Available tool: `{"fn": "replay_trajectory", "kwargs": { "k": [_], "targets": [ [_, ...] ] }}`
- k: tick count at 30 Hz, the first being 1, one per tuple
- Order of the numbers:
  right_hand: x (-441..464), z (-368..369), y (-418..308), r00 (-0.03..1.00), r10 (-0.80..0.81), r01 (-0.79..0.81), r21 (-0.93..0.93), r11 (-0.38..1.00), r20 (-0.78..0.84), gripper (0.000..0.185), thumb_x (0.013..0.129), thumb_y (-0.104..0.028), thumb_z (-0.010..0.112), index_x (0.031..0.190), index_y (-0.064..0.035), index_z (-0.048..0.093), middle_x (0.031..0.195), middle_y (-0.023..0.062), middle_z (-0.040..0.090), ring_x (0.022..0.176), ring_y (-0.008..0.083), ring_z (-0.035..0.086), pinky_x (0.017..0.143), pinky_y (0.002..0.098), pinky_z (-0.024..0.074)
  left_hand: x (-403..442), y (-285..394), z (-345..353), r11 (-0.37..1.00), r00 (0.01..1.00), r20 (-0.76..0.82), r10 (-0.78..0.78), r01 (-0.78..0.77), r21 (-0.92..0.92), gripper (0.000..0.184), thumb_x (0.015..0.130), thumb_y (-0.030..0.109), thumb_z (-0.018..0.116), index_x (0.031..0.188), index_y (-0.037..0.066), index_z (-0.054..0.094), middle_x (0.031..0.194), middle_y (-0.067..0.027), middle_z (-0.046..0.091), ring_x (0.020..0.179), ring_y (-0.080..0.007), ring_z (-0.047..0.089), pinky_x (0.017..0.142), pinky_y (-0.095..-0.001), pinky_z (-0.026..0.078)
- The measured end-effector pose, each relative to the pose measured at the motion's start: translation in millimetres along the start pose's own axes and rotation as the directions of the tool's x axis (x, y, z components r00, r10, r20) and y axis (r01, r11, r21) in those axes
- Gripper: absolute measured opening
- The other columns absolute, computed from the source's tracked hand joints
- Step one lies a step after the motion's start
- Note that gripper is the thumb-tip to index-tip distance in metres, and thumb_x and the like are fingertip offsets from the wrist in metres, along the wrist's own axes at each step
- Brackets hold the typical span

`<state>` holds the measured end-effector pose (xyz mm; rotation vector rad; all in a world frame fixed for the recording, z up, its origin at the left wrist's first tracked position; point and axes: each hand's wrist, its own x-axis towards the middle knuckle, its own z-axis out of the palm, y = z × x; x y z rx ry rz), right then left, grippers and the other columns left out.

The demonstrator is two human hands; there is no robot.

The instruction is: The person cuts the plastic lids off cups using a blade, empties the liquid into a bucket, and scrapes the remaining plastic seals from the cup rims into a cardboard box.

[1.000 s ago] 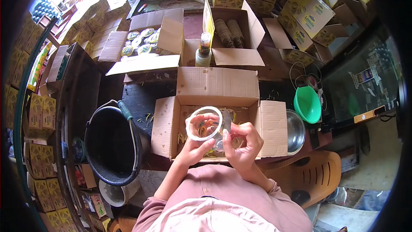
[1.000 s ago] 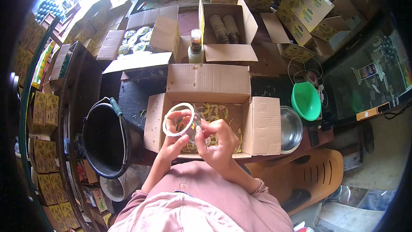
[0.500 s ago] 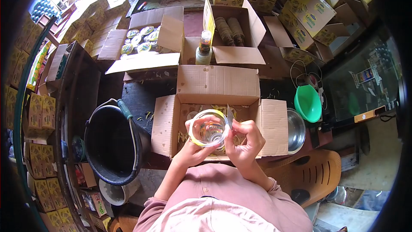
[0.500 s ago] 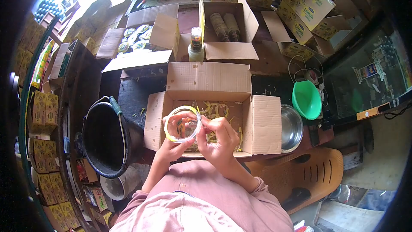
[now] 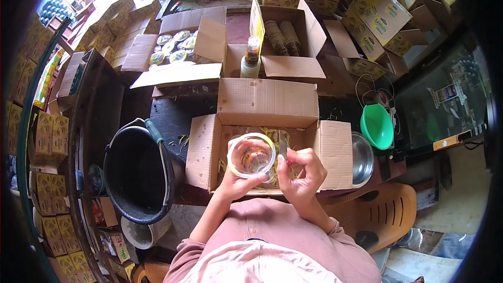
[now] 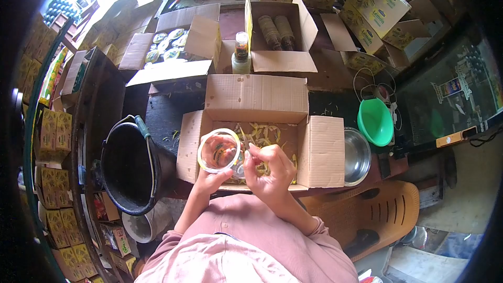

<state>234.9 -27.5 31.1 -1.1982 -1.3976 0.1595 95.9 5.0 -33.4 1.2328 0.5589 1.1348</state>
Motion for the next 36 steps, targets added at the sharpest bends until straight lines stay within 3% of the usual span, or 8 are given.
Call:
{"fn": "replay_trajectory", "kwargs": {
  "k": [6, 9, 15, 19, 26, 29, 32, 36],
  "targets": [
    [-2.4, -0.3, -2.0, 0.998, -0.058, 0.059, -0.052, 0.997, 0.033, 0.016, 0.067, 0.006, 0.064, 0.081, 0.0003, 0.057, 0.066, 0.0076, 0.055, 0.054, 0.0121, 0.053, 0.047, 0.0215, 0.0411, 3.4, 7.2, 2.9, 0.998, 0.996, 0.06, 0.066, -0.066, -0.013, 0.07, 0.067, 0.006, 0.073, 0.124, 0.004, 0.033, 0.116, -0.0106, 0.037, 0.112, -0.022, 0.041, 0.092, -0.0356, 0.04],
    [-1.7, -0.2, 0.9, 0.995, -0.1, 0.101, -0.083, 0.991, 0.018, 0.017, 0.066, 0.006, 0.064, 0.081, 0.0, 0.058, 0.066, 0.0076, 0.055, 0.055, 0.0123, 0.054, 0.046, 0.0216, 0.041, 3.4, 13.2, 3.7, 0.975, 0.989, 0.076, 0.126, -0.138, 0.177, 0.067, 0.066, 0.008, 0.074, 0.121, 0.004, 0.036, 0.115, -0.0106, 0.037, 0.112, -0.0226, 0.041, 0.092, -0.0347, 0.04],
    [-1.4, -5.2, 3.4, 1.0, 0.018, -0.019, 0.016, 1.0, 0.023, 0.022, 0.065, 0.007, 0.064, 0.084, -0.0018, 0.06, 0.066, 0.009, 0.056, 0.055, 0.0163, 0.057, 0.05, 0.0251, 0.0459, 2.0, 5.5, -2.8, 0.986, 0.995, 0.076, 0.064, -0.074, 0.149, 0.066, 0.063, 0.01, 0.076, 0.118, 0.003, 0.041, 0.116, -0.01, 0.038, 0.112, -0.0233, 0.04, 0.091, -0.034, 0.04],
    [-1.5, -6.1, 2.3, 0.998, -0.03, 0.032, -0.03, 0.999, 0.054, 0.02, 0.065, 0.008, 0.063, 0.082, -0.0013, 0.058, 0.066, 0.0079, 0.055, 0.056, 0.0136, 0.055, 0.049, 0.0224, 0.0429, 2.4, 7.6, -8.5, 0.943, 0.988, 0.149, 0.043, -0.089, 0.319, 0.068, 0.063, 0.01, 0.076, 0.12, 0.003, 0.039, 0.117, -0.01, 0.038, 0.111, -0.0233, 0.041, 0.091, -0.0341, 0.041],
    [1.0, -3.2, 6.8, 0.999, -0.028, 0.029, -0.022, 0.999, 0.034, 0.023, 0.064, 0.009, 0.063, 0.085, -0.0019, 0.06, 0.068, 0.0079, 0.056, 0.055, 0.0147, 0.056, 0.051, 0.0244, 0.0455, 4.0, 13.0, 0.6, 0.99, 0.98, 0.187, 0.075, -0.095, 0.101, 0.071, 0.067, 0.009, 0.073, 0.125, 0.003, 0.032, 0.117, -0.0101, 0.039, 0.117, -0.0215, 0.04, 0.095, -0.0365, 0.038],
    [1.3, -2.5, 4.9, 1.0, 0.0, -0.001, -0.038, 0.999, -0.012, 0.021, 0.066, 0.008, 0.063, 0.084, -0.0016, 0.059, 0.068, 0.0075, 0.056, 0.055, 0.0138, 0.056, 0.05, 0.0238, 0.045, 4.7, 3.0, 2.6, 0.992, 0.997, 0.074, 0.025, -0.016, -0.124, 0.07, 0.07, 0.008, 0.068, 0.128, 0.003, 0.029, 0.122, -0.0114, 0.038, 0.118, -0.021, 0.038, 0.1, -0.0379, 0.031],
    [2.4, -2.7, 4.9, 0.999, -0.002, 0.0, -0.078, 0.997, -0.036, 0.018, 0.068, 0.007, 0.063, 0.084, -0.0013, 0.059, 0.068, 0.007, 0.056, 0.054, 0.0129, 0.055, 0.05, 0.0229, 0.045, 7.9, 6.5, 9.9, 0.942, 0.999, 0.006, -0.032, 0.032, -0.333, 0.06, 0.079, 0.004, 0.053, 0.133, 0.002, 0.024, 0.128, -0.0125, 0.035, 0.121, -0.0213, 0.035, 0.102, -0.0381, 0.027],
    [0.0, 1.7, 0.7, 0.999, -0.008, 0.005, -0.079, 0.997, -0.038, 0.016, 0.069, 0.005, 0.064, 0.082, -0.0006, 0.057, 0.067, 0.007, 0.055, 0.054, 0.012, 0.053, 0.048, 0.0218, 0.0418, 6.7, -2.8, 8.5, 0.927, 1.0, -0.005, -0.026, 0.022, -0.375, 0.059, 0.082, 0.006, 0.049, 0.134, 0.004, 0.022, 0.129, -0.0124, 0.033, 0.123, -0.0216, 0.032, 0.103, -0.0385, 0.025]
  ]
}}
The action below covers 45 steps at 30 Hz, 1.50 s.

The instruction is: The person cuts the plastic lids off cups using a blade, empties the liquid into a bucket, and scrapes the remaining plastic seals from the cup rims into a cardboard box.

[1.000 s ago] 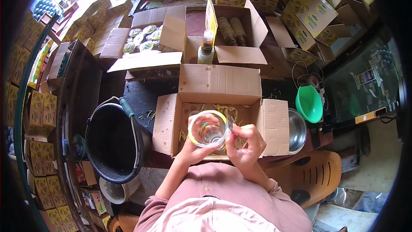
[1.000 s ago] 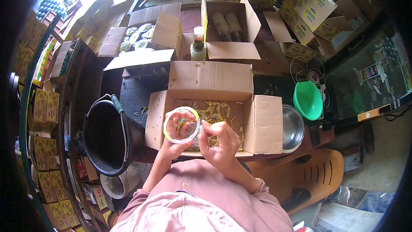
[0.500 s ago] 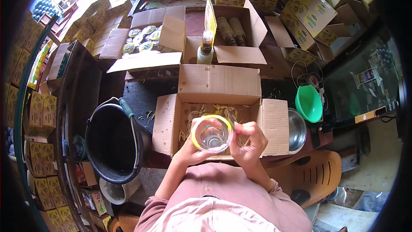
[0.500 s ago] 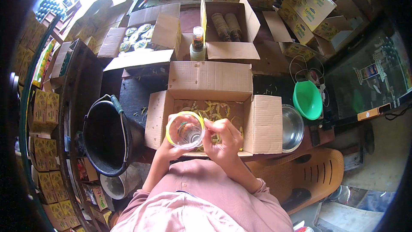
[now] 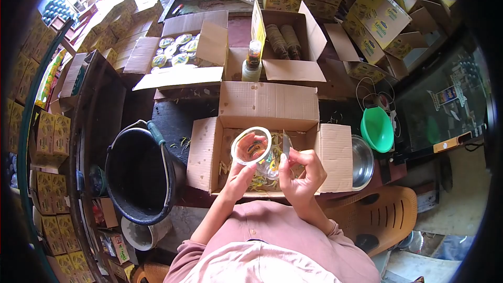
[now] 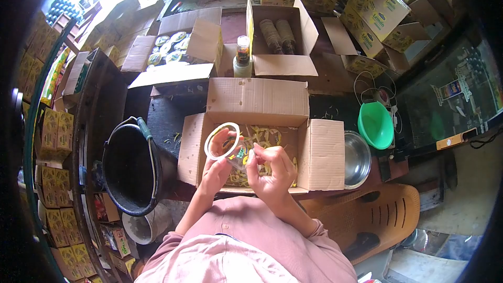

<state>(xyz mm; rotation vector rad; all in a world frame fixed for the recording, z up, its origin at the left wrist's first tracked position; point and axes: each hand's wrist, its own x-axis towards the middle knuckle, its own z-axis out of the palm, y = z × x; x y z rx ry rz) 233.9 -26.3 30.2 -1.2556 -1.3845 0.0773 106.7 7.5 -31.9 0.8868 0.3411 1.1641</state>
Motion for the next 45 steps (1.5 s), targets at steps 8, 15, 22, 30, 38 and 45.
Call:
{"fn": "replay_trajectory", "kwargs": {
  "k": [8, 15, 22, 30, 38, 45],
  "targets": [
    [-5.8, 8.1, 1.8, 0.998, -0.048, 0.048, 0.005, 0.999, 0.044, 0.018, 0.068, 0.004, 0.064, 0.085, -0.0005, 0.059, 0.067, 0.0069, 0.055, 0.054, 0.0135, 0.056, 0.049, 0.023, 0.0458, -1.2, -0.3, 0.1, 0.98, 0.99, 0.075, 0.12, -0.13, 0.153, 0.064, 0.083, 0.017, 0.053, 0.136, 0.006, 0.018, 0.13, -0.0119, 0.03, 0.123, -0.0215, 0.031, 0.103, -0.0375, 0.023],
    [-8.1, 9.1, 1.1, 0.997, -0.062, 0.063, -0.024, 0.998, 0.037, 0.015, 0.068, 0.004, 0.064, 0.08, -0.0009, 0.056, 0.071, 0.0095, 0.058, 0.056, 0.0162, 0.058, 0.05, 0.0248, 0.0468, -4.2, 2.1, 10.7, 0.968, 0.993, -0.047, 0.108, -0.095, 0.23, 0.066, 0.083, 0.019, 0.055, 0.135, 0.004, 0.017, 0.129, -0.0121, 0.03, 0.121, -0.0221, 0.032, 0.103, -0.0374, 0.024],
    [-6.6, 9.2, 5.6, 0.995, -0.101, 0.102, -0.061, 0.993, 0.016, 0.016, 0.067, 0.004, 0.065, 0.081, 0.0, 0.057, 0.07, 0.0096, 0.056, 0.057, 0.0172, 0.056, 0.05, 0.025, 0.045, -4.6, 1.5, 10.1, 0.937, 0.992, 0.003, 0.125, -0.119, 0.328, 0.069, 0.08, 0.009, 0.058, 0.134, 0.004, 0.016, 0.128, -0.0119, 0.029, 0.121, -0.0227, 0.033, 0.101, -0.0355, 0.027],
    [-1.7, 6.9, 6.9, 0.992, -0.125, 0.127, -0.093, 0.988, 0.022, 0.017, 0.067, 0.005, 0.065, 0.081, -0.0003, 0.057, 0.069, 0.0099, 0.056, 0.058, 0.0182, 0.056, 0.051, 0.0249, 0.045, -7.8, 5.2, 6.9, 0.856, 0.994, 0.055, 0.096, -0.111, 0.504, 0.072, 0.077, 0.01, 0.062, 0.133, 0.003, 0.017, 0.127, -0.0123, 0.03, 0.12, -0.0219, 0.035, 0.1, -0.0337, 0.028],
    [-4.9, 3.9, 13.8, 1.0, -0.021, 0.021, 0.011, 1.0, 0.003, 0.02, 0.067, 0.006, 0.065, 0.083, -0.0002, 0.055, 0.068, 0.0089, 0.054, 0.056, 0.0134, 0.052, 0.048, 0.0219, 0.0411, -6.2, 8.6, 6.0, 0.853, 0.993, 0.073, 0.091, -0.116, 0.51, 0.072, 0.077, 0.01, 0.063, 0.132, 0.003, 0.018, 0.125, -0.0125, 0.034, 0.118, -0.0221, 0.037, 0.1, -0.0338, 0.029],
    [-5.4, 1.9, 4.9, 0.999, -0.046, 0.046, -0.014, 0.999, 0.009, 0.018, 0.067, 0.005, 0.067, 0.081, -0.0013, 0.057, 0.067, 0.0085, 0.056, 0.055, 0.0157, 0.055, 0.049, 0.0246, 0.044, -5.8, 10.2, 5.6, 0.862, 0.992, 0.098, 0.077, -0.115, 0.493, 0.074, 0.076, 0.011, 0.064, 0.133, 0.003, 0.018, 0.126, -0.0126, 0.034, 0.119, -0.0222, 0.037, 0.1, -0.034, 0.029]
  ]
}}
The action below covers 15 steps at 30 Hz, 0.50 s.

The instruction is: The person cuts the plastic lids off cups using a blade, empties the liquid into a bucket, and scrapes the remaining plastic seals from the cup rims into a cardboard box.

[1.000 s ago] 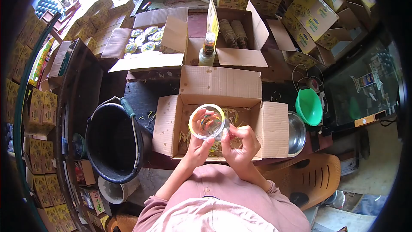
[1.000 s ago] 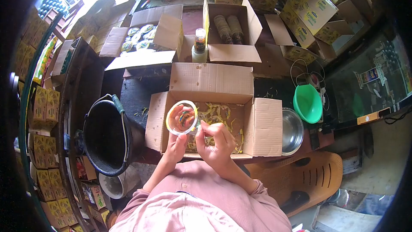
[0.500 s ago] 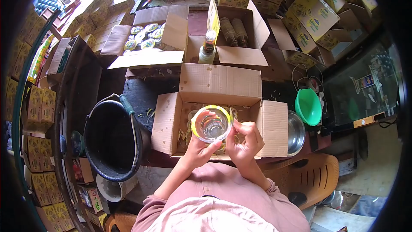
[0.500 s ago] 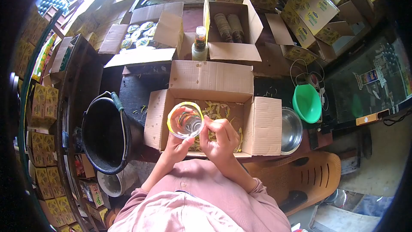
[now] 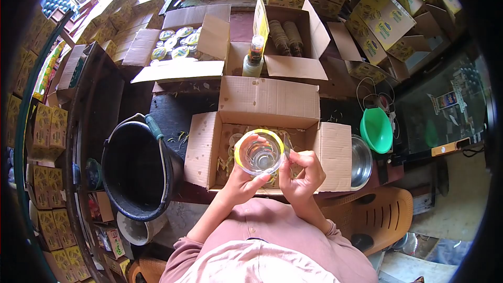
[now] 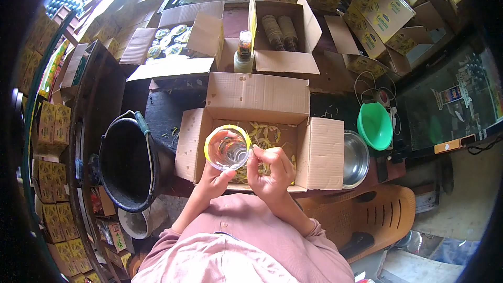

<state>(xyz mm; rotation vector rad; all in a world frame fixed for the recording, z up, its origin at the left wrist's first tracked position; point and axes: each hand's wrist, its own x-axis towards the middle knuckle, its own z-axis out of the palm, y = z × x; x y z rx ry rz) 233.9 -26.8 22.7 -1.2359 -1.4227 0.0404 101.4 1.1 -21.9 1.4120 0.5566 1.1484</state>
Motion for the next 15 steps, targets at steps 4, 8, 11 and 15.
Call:
{"fn": "replay_trajectory", "kwargs": {
  "k": [4, 8, 11, 15],
  "targets": [
    [2.3, -1.7, 4.2, 0.999, -0.035, 0.035, -0.011, 0.999, 0.016, 0.018, 0.068, 0.005, 0.066, 0.082, -0.0013, 0.056, 0.067, 0.0082, 0.055, 0.055, 0.0152, 0.054, 0.049, 0.023, 0.0423, -1.5, 0.7, -3.9, 0.998, 0.999, 0.045, 0.006, -0.008, 0.056, 0.075, 0.075, 0.012, 0.065, 0.133, 0.003, 0.018, 0.125, -0.0129, 0.034, 0.118, -0.0223, 0.037, 0.1, -0.0339, 0.029],
    [-1.1, -3.5, 5.3, 0.998, -0.043, 0.044, -0.008, 0.999, 0.04, 0.017, 0.069, 0.003, 0.065, 0.082, -0.0014, 0.056, 0.067, 0.0079, 0.054, 0.056, 0.0149, 0.053, 0.048, 0.0225, 0.0414, -0.1, 2.3, -6.6, 0.999, 0.999, 0.03, -0.031, 0.031, -0.008, 0.076, 0.075, 0.013, 0.065, 0.133, 0.002, 0.018, 0.125, -0.0131, 0.034, 0.118, -0.0229, 0.038, 0.1, -0.0337, 0.029],
    [1.4, -4.2, 2.5, 0.998, -0.049, 0.049, -0.018, 0.999, 0.033, 0.017, 0.069, 0.003, 0.065, 0.082, -0.0014, 0.056, 0.067, 0.0082, 0.054, 0.055, 0.016, 0.053, 0.048, 0.0232, 0.0412, -0.5, 1.1, -7.7, 0.999, 0.999, 0.044, -0.019, 0.017, 0.05, 0.075, 0.075, 0.012, 0.065, 0.133, 0.001, 0.019, 0.125, -0.0132, 0.035, 0.117, -0.0231, 0.038, 0.1, -0.0336, 0.029],
    [3.4, -2.0, 1.6, 0.997, -0.081, 0.081, -0.052, 0.995, 0.01, 0.017, 0.068, 0.004, 0.064, 0.082, -0.0016, 0.056, 0.067, 0.009, 0.055, 0.056, 0.0179, 0.055, 0.049, 0.0247, 0.0423, -0.3, 1.3, -7.4, 0.992, 0.998, 0.056, 0.005, -0.012, 0.122, 0.074, 0.074, 0.012, 0.066, 0.132, 0.001, 0.02, 0.124, -0.0134, 0.035, 0.117, -0.0231, 0.039, 0.099, -0.0334, 0.029]
  ]
}}
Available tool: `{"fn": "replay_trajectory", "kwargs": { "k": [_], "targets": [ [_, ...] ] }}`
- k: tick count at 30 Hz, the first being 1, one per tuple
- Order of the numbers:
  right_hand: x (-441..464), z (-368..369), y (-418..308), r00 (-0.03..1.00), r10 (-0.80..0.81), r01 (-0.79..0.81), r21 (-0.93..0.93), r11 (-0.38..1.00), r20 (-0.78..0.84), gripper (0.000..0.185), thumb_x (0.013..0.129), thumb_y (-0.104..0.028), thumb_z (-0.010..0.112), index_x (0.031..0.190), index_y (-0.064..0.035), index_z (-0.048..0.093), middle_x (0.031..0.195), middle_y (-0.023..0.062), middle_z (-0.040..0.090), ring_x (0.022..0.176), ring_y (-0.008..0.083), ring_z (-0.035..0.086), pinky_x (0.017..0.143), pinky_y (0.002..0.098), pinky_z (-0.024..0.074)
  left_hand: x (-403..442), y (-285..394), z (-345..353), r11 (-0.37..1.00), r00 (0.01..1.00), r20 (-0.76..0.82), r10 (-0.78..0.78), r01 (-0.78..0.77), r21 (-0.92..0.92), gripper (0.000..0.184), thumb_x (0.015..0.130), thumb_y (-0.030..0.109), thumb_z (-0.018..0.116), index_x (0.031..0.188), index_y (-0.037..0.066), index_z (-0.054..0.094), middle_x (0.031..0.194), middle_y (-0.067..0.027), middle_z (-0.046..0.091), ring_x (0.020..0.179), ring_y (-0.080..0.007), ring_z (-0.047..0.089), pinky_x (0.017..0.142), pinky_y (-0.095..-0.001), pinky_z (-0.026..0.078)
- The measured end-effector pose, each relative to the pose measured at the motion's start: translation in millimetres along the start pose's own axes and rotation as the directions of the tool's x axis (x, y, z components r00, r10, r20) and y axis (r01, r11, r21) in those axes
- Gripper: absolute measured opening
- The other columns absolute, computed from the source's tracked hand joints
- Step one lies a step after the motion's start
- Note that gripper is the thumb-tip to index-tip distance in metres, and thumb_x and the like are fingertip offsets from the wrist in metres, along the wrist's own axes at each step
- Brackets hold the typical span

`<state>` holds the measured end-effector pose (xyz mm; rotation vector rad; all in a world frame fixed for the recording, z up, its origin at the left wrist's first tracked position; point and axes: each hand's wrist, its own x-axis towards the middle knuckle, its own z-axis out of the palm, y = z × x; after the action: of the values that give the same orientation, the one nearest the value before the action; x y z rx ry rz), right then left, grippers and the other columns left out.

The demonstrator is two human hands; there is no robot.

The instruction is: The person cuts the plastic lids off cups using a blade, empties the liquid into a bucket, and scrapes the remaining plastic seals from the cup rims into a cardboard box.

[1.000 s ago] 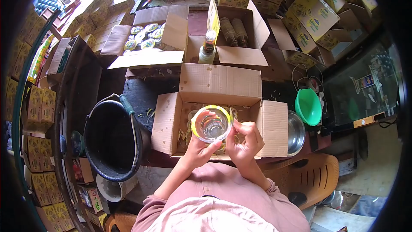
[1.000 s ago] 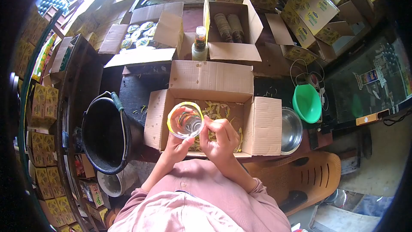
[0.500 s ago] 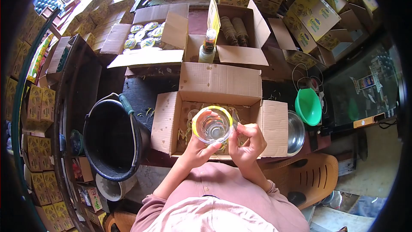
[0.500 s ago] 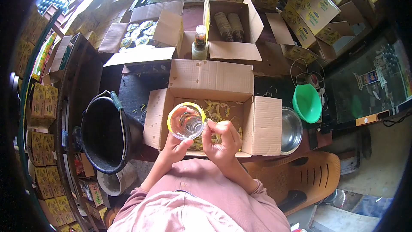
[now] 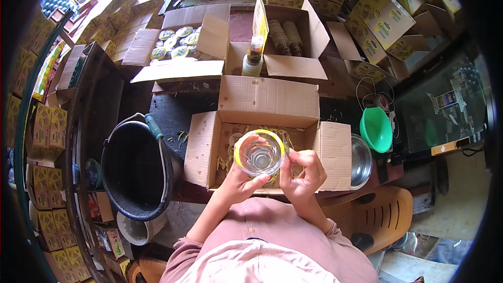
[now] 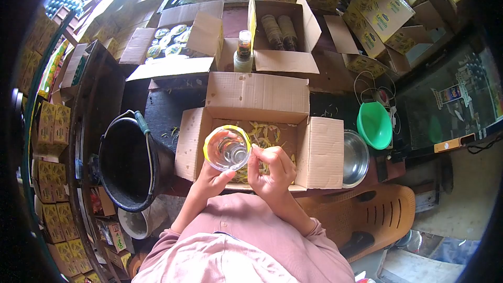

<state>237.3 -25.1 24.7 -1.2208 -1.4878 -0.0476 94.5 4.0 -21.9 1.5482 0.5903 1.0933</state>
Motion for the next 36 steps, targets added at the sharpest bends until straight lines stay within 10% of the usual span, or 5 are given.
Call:
{"fn": "replay_trajectory", "kwargs": {
  "k": [26, 30, 36],
  "targets": [
    [1.0, -1.4, 3.0, 0.999, 0.037, -0.038, 0.02, 0.999, 0.032, 0.018, 0.066, 0.007, 0.064, 0.08, -0.0009, 0.055, 0.068, 0.0085, 0.055, 0.058, 0.0155, 0.054, 0.05, 0.0233, 0.0418, -1.5, 4.3, -7.8, 0.982, 0.995, 0.09, -0.046, 0.028, 0.186, 0.074, 0.075, 0.018, 0.066, 0.131, 0.0, 0.022, 0.124, -0.0138, 0.032, 0.115, -0.0256, 0.039, 0.099, -0.0348, 0.029],
    [-1.6, 0.0, 2.5, 0.992, 0.127, -0.127, 0.087, 0.988, 0.008, 0.016, 0.069, 0.007, 0.064, 0.08, -0.0005, 0.054, 0.068, 0.0066, 0.054, 0.057, 0.0117, 0.052, 0.049, 0.022, 0.0396, 3.7, 11.8, -1.6, 0.895, 0.989, -0.03, -0.144, 0.117, -0.43, 0.073, 0.076, 0.026, 0.064, 0.131, 0.002, 0.023, 0.123, -0.0129, 0.035, 0.115, -0.0235, 0.039, 0.1, -0.0362, 0.028],
    [-2.3, 0.7, -10.3, 0.989, 0.143, -0.146, 0.122, 0.982, 0.034, 0.017, 0.068, 0.006, 0.064, 0.08, -0.0009, 0.055, 0.067, 0.0063, 0.053, 0.055, 0.0107, 0.052, 0.047, 0.0213, 0.0383, 5.1, 1.1, 6.0, 0.865, 0.993, -0.081, -0.086, 0.034, -0.501, 0.071, 0.077, 0.032, 0.062, 0.13, 0.003, 0.025, 0.122, -0.012, 0.037, 0.116, -0.0221, 0.039, 0.1, -0.0369, 0.028]
  ]
}}
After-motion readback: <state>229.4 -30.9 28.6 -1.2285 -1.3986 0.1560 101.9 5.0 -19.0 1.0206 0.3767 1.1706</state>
